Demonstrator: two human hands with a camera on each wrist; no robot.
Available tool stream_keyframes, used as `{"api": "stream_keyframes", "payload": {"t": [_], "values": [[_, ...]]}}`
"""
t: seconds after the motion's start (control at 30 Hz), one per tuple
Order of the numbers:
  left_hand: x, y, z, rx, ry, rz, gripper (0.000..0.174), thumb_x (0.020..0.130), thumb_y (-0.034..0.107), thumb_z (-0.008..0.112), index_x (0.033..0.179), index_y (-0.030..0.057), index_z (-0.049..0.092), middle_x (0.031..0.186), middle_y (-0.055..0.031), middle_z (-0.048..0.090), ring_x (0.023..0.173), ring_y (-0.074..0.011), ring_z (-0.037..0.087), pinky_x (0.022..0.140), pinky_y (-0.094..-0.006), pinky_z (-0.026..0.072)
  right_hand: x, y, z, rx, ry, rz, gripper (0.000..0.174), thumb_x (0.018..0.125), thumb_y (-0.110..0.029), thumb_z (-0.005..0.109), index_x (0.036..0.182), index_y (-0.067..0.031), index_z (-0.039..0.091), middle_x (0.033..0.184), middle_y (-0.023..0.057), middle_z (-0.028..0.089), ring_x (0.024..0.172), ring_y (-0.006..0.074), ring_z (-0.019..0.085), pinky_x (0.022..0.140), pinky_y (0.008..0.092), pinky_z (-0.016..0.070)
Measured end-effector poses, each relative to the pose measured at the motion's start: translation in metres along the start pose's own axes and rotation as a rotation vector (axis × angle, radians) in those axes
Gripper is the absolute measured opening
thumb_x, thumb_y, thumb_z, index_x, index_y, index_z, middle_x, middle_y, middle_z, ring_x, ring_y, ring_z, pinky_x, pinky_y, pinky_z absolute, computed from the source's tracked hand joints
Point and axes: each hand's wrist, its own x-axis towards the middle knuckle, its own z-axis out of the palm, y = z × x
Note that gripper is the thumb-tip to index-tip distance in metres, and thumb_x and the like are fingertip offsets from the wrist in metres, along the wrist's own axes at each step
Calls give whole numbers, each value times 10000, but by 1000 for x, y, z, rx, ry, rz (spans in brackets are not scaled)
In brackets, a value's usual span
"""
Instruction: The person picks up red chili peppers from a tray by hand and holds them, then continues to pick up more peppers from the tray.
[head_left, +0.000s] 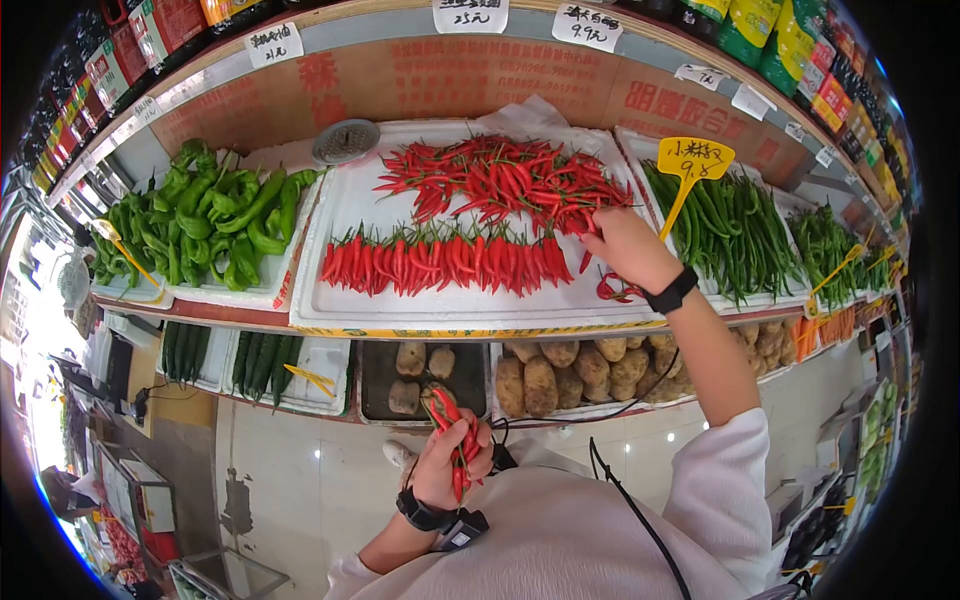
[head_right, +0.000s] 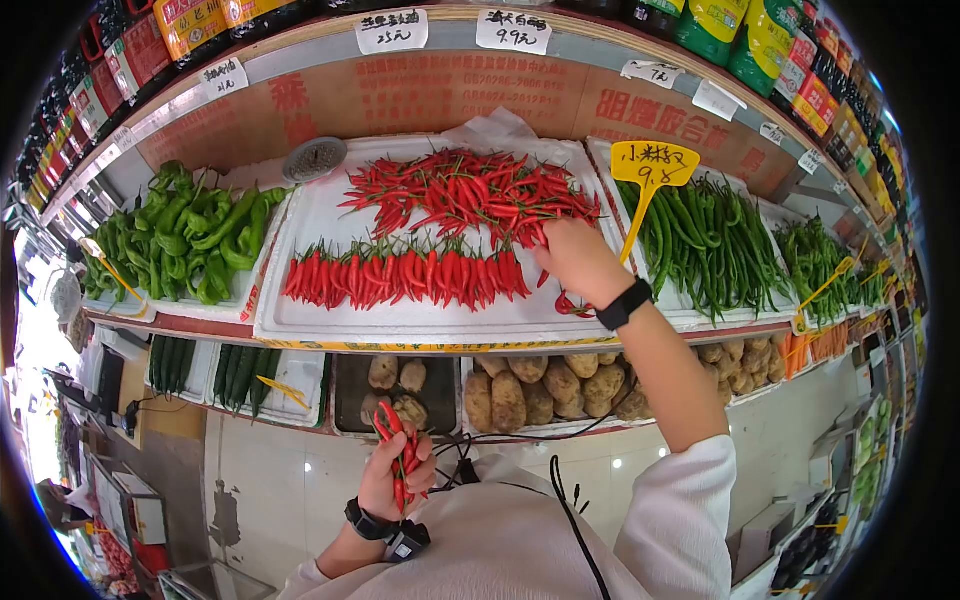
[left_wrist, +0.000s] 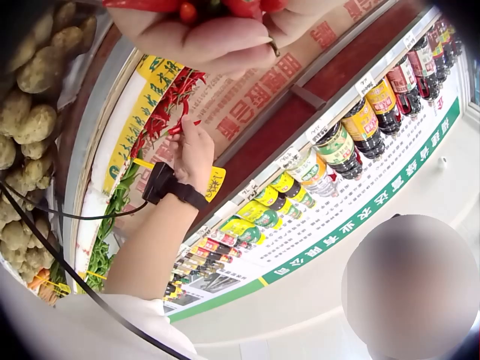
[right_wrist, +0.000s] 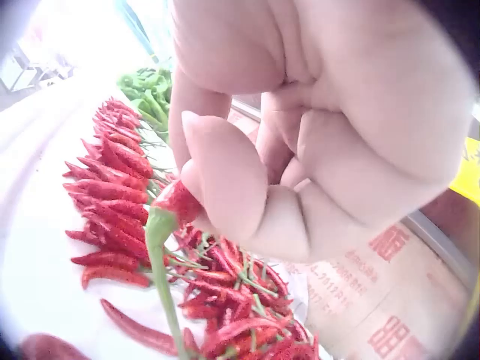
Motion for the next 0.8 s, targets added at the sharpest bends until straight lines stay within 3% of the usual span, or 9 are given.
{"api": "stream_keyframes", "payload": {"t": [0.1,0.33,0.5,0.6,0.7,0.8], "values": [[2,-1,1,-2,5,-14,155,973,260,537,1069,142,511,880,-54,534,568,-105,433,465,-223,337,-10,-15,9,43,-57,50,224,815,-170,621,809,53,592,830,251,613,816,422,610,761,492,487],[5,0,-1,-28,-10,-48,133,981,241,522,1059,133,520,888,-63,545,581,-126,442,499,-246,348,-6,-20,46,45,-69,8,224,820,-186,648,803,30,591,834,232,618,814,395,607,741,484,497],[4,2,-2,-8,-15,-17,158,977,262,532,1083,144,534,886,-55,545,562,-108,435,469,-228,347,5,-17,41,97,-94,13,252,839,-213,656,801,24,580,850,218,613,826,400,595,736,482,480],[1,4,-3,-24,-1,0,158,975,261,535,1083,145,535,886,-57,543,565,-109,436,469,-230,348,11,-15,24,111,116,-85,196,851,-169,652,841,15,585,880,189,563,834,381,581,732,457,474],[2,4,-3,-18,4,7,155,974,258,538,1081,146,537,888,-59,543,569,-110,439,469,-228,347,11,-18,23,248,138,-167,134,851,-127,649,886,0,620,894,154,542,838,351,579,723,428,481],[3,5,-2,-30,1,-3,152,972,256,542,1079,147,538,888,-61,543,571,-111,440,467,-227,344,4,-11,39,165,87,-252,95,845,-96,638,912,-31,656,925,118,537,859,309,584,735,398,492]]}}
